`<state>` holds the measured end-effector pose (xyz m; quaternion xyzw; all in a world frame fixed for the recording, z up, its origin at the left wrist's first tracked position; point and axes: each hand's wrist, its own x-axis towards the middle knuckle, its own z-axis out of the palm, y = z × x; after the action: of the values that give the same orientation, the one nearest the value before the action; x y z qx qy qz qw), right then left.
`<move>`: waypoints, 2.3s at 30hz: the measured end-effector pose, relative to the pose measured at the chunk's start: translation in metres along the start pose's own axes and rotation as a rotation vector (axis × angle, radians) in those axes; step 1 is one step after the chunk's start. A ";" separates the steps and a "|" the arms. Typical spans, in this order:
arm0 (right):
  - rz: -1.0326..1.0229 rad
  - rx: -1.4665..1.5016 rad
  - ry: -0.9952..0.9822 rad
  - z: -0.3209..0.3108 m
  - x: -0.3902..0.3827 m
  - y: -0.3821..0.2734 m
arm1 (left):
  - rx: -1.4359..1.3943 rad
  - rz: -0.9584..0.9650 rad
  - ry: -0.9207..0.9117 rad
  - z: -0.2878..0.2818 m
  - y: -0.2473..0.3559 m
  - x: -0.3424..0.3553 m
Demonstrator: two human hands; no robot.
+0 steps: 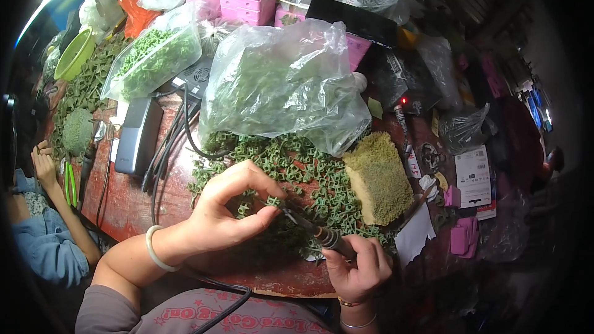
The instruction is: Soldering small green plastic leaf segments together using a handheld soldering tool.
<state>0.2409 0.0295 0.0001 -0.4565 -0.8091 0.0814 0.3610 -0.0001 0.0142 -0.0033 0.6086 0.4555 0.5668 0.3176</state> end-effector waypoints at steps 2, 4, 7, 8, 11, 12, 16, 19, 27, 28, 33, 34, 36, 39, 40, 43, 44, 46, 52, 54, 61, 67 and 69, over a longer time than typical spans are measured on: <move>-0.058 0.003 -0.023 0.001 0.002 -0.001 | 0.008 -0.002 0.006 0.000 0.001 0.000; -0.059 0.010 -0.031 0.001 0.003 -0.001 | 0.008 -0.004 0.004 0.000 0.000 -0.001; -0.063 0.009 -0.041 0.001 0.003 -0.001 | 0.015 -0.001 0.000 0.000 -0.001 -0.002; -0.065 0.001 -0.043 0.002 0.003 -0.001 | 0.022 0.002 -0.002 0.000 -0.001 -0.002; -0.058 -0.016 -0.065 0.001 0.002 -0.002 | 0.012 -0.011 -0.004 0.000 -0.001 -0.003; -0.058 -0.016 -0.066 0.002 0.002 -0.002 | 0.011 -0.012 -0.003 0.000 -0.002 -0.003; -0.068 -0.016 -0.063 0.001 0.003 0.000 | 0.010 -0.013 -0.007 0.002 0.000 -0.002; -0.064 -0.008 -0.066 0.000 0.003 0.001 | 0.012 -0.011 -0.008 0.002 -0.001 -0.001; 0.002 0.102 0.052 0.005 0.000 0.002 | 0.040 -0.006 0.002 -0.004 0.002 0.000; 0.029 0.101 0.120 0.005 -0.002 0.003 | 0.052 -0.026 0.008 -0.007 0.005 0.000; 0.130 0.084 0.172 -0.006 -0.007 0.002 | 0.237 0.087 0.253 -0.050 0.036 0.022; 0.162 0.095 0.139 -0.007 -0.009 0.000 | 0.270 0.127 0.393 -0.069 0.039 0.027; 0.151 0.104 0.129 -0.007 -0.008 0.000 | 0.458 0.245 0.539 -0.116 0.044 0.051; 0.125 0.120 0.105 -0.012 -0.008 -0.002 | 0.737 0.144 0.505 -0.186 0.031 0.086; 0.120 0.130 0.090 -0.013 -0.008 -0.004 | 0.757 0.152 0.513 -0.205 0.027 0.091; 0.162 0.109 0.040 -0.014 -0.007 -0.008 | 0.810 0.069 0.327 -0.222 0.011 0.108; 0.157 0.108 0.040 -0.013 -0.006 -0.008 | 0.961 0.090 0.238 -0.224 0.012 0.112; 0.076 0.106 0.119 -0.005 -0.007 0.003 | 1.153 0.019 0.094 -0.219 0.021 0.119; 0.091 0.098 0.123 -0.006 -0.007 0.005 | 1.390 0.319 0.325 -0.193 0.044 0.105; 0.122 0.131 0.136 -0.005 -0.006 0.001 | 1.076 0.394 0.545 -0.157 0.059 0.083; 0.150 0.133 0.096 -0.006 -0.008 0.008 | 0.864 0.317 0.038 -0.024 0.024 0.023; 0.111 0.108 0.125 -0.001 -0.011 0.012 | 1.036 0.070 -0.001 -0.023 0.015 0.013; 0.115 0.099 0.104 -0.002 -0.010 0.010 | 1.065 0.067 -0.044 -0.026 0.011 0.011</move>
<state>0.2523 0.0269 -0.0081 -0.4874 -0.7567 0.1182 0.4195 -0.0244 0.0165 0.0145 0.7115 0.6536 0.2543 -0.0440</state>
